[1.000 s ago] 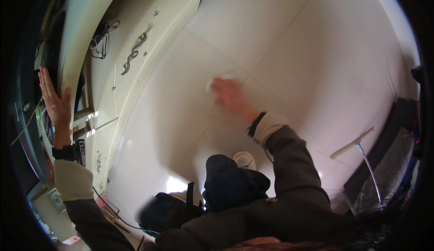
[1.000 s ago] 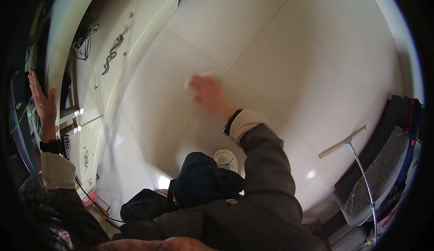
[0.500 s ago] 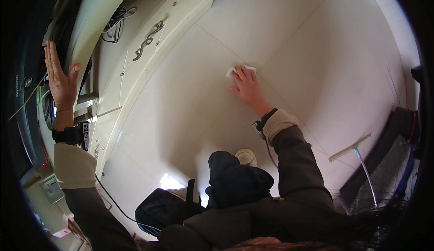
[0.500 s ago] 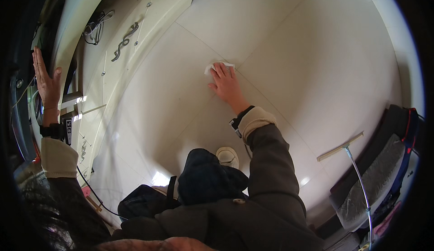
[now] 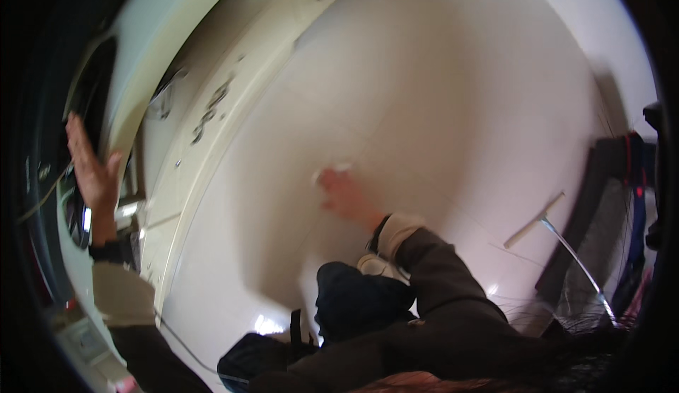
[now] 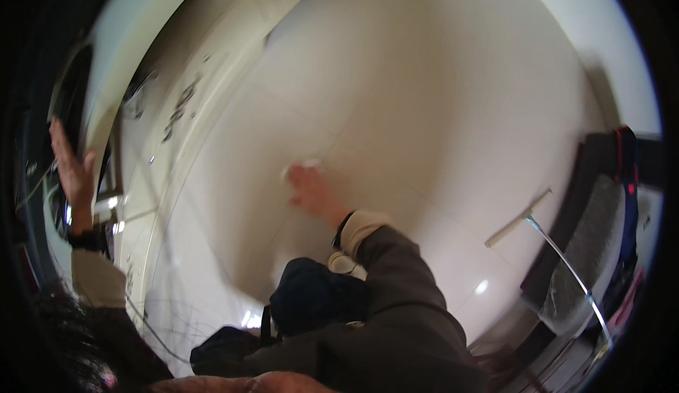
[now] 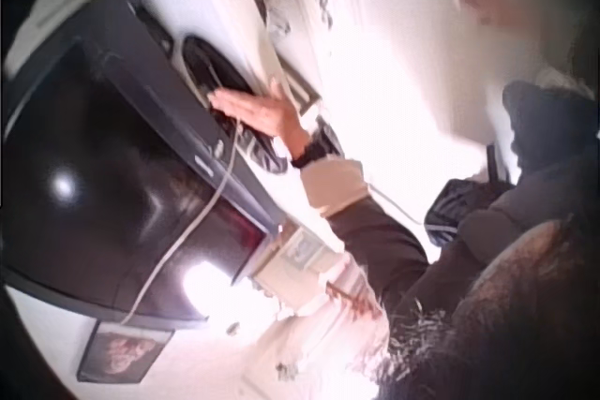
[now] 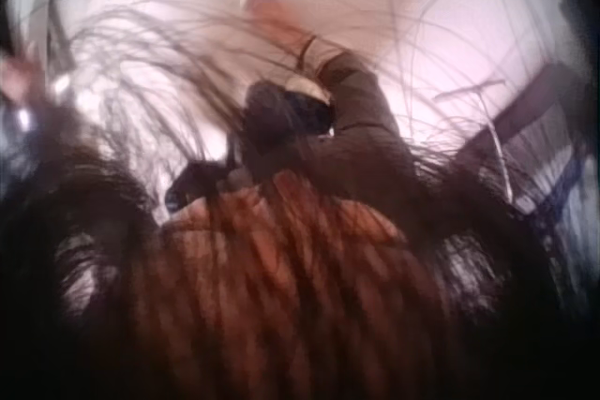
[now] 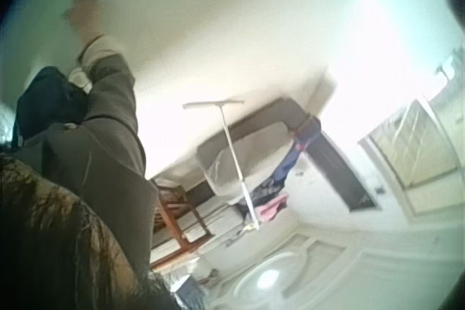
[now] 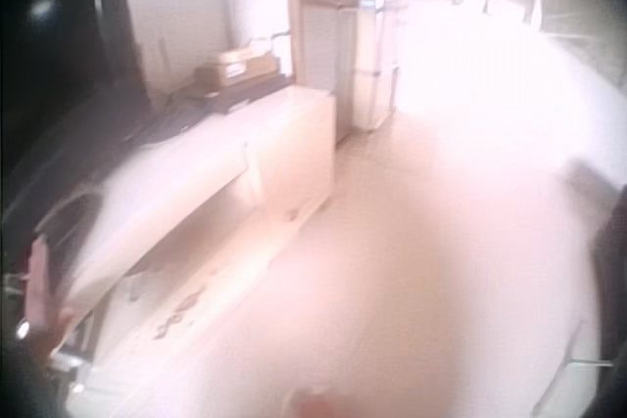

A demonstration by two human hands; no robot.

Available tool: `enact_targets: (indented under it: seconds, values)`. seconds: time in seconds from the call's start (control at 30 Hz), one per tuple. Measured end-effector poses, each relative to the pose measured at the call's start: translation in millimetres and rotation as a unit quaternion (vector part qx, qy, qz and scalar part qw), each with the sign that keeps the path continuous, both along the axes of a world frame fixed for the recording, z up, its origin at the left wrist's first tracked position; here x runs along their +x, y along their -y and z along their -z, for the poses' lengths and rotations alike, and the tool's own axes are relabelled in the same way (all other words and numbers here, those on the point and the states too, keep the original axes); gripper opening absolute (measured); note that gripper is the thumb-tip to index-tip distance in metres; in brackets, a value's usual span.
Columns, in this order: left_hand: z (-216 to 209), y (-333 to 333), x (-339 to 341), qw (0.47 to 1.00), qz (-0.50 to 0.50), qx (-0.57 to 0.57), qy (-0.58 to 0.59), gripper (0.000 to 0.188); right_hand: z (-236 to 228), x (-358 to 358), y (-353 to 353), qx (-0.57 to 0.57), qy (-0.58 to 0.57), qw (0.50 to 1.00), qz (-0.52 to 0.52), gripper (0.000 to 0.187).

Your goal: The person retrieves a wipe, then kneels and wipes the floor and the base of a white cabinet and a wooden table. The person moves around the room to clean different floor areas and furniture edges.

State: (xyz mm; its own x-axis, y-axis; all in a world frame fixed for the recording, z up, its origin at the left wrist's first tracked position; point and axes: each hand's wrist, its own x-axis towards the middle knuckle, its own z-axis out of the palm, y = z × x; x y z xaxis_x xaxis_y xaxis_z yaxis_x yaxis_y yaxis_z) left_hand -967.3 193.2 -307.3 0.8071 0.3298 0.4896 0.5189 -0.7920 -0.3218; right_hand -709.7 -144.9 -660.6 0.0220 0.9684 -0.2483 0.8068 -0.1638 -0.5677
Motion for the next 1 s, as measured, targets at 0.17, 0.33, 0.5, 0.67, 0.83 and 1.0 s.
enact_targets:
  seconds: [0.17,0.33,0.5,0.67,0.83,1.0]
  values:
    - [-0.9,3.7,2.3,1.0,-0.016,-0.023,0.007,0.085,11.7,-11.7,22.2,0.151,0.046,0.986,-0.059,0.07]
    - [-0.4,1.4,10.6,0.998,-0.048,-0.01,-0.038,0.085,27.5,114.9,-12.2,0.191,0.169,0.959,0.126,0.062]
    - [0.4,-3.6,24.5,0.994,-0.052,-0.009,-0.098,0.09,34.5,248.1,52.0,-0.006,0.242,0.914,0.325,0.062]
    - [1.1,-4.0,22.3,0.992,-0.071,-0.034,-0.102,0.101,45.6,315.4,186.5,-0.069,0.314,0.775,0.544,0.065]
    - [0.6,-4.9,16.7,0.989,-0.085,-0.053,-0.113,0.107,56.8,344.5,152.5,-0.144,0.279,0.664,0.678,0.072]
    - [0.1,-0.8,18.8,0.987,-0.094,-0.066,-0.112,0.104,57.1,368.7,-20.7,-0.089,0.285,0.801,0.519,0.08]
